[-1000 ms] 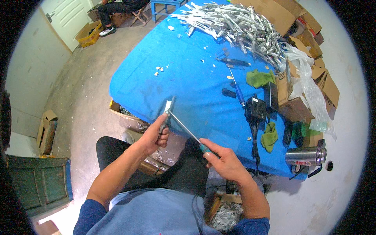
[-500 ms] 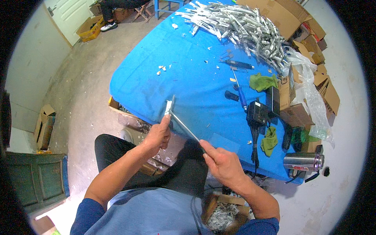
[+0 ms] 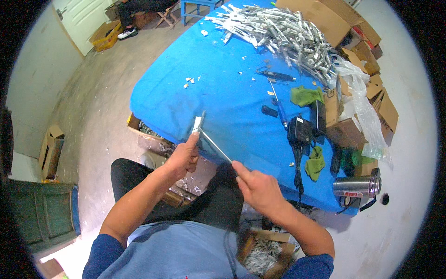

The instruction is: The person uses a screwdriver and pliers to assemble and inspect metal components on a blue-covered table, handling individual strips and placing them in a box.

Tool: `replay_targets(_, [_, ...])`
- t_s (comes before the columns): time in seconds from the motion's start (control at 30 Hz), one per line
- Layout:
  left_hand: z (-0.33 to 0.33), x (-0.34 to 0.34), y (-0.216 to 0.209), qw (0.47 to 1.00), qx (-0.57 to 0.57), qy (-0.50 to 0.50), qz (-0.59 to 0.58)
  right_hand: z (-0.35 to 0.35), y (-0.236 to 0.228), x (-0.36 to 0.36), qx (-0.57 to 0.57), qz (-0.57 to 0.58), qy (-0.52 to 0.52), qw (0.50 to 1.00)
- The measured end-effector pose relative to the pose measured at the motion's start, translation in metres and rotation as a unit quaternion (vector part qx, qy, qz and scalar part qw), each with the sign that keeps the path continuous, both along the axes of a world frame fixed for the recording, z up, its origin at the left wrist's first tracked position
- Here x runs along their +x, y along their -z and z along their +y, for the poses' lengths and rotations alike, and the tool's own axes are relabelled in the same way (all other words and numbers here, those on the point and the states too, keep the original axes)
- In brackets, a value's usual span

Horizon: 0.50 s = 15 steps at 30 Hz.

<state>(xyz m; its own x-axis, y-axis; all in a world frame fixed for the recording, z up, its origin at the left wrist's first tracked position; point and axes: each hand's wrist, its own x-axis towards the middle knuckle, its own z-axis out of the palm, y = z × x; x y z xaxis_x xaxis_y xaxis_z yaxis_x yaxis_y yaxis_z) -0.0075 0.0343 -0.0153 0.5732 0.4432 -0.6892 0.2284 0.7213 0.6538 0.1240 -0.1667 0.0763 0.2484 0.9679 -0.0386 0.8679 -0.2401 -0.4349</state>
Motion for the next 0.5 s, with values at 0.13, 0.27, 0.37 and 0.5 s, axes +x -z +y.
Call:
replay_targets(0.13, [-0.003,-0.017,-0.010,1.000,-0.018,0.024,0.002,-0.001,-0.019,0.003,-0.127,0.287,0.130,0.941])
replay_targets(0.27, [0.002,-0.037,-0.012,0.997,-0.047,0.059,-0.020,-0.012,-0.009,-0.002,-0.074,0.290,0.104,0.948])
replay_targets(0.37, [0.004,-0.040,-0.007,0.994,-0.075,0.060,-0.053,-0.011,-0.012,-0.004,-0.041,0.241,0.072,0.967])
replay_targets(0.5, [0.002,-0.036,-0.016,0.996,-0.078,0.025,-0.041,-0.005,-0.024,-0.003,-0.075,0.229,0.075,0.968])
